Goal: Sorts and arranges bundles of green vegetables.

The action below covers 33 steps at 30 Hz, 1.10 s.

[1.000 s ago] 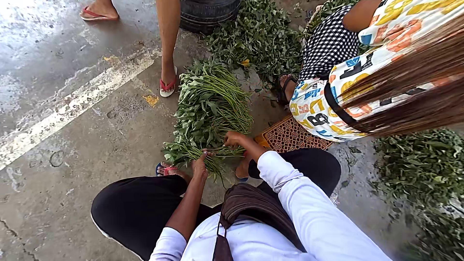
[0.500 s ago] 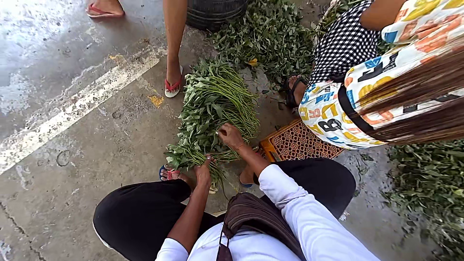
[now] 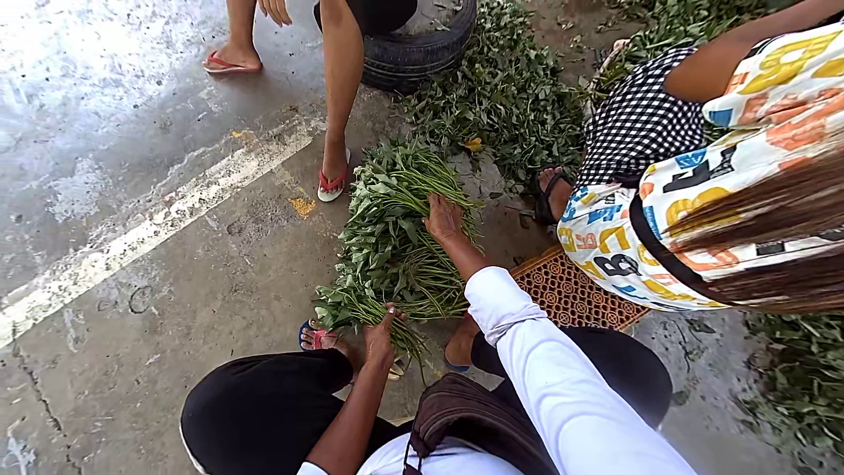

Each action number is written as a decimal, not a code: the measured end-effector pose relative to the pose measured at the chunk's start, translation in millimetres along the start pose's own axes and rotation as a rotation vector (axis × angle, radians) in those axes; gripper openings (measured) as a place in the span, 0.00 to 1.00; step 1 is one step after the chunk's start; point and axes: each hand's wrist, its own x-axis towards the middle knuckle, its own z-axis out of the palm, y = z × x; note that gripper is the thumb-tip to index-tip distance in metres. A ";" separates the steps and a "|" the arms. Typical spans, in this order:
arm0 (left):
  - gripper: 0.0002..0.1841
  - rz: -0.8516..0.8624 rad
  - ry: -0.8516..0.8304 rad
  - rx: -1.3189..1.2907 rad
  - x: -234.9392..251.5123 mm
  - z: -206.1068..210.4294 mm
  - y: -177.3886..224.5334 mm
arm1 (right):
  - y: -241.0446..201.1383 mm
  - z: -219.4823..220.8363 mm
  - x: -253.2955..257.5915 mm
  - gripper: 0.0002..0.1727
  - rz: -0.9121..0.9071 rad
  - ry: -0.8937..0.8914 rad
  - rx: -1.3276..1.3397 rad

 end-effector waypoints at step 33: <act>0.21 0.095 -0.195 0.179 43.9 12.3 21.1 | -28.9 36.8 -135.5 0.15 0.046 -0.119 0.824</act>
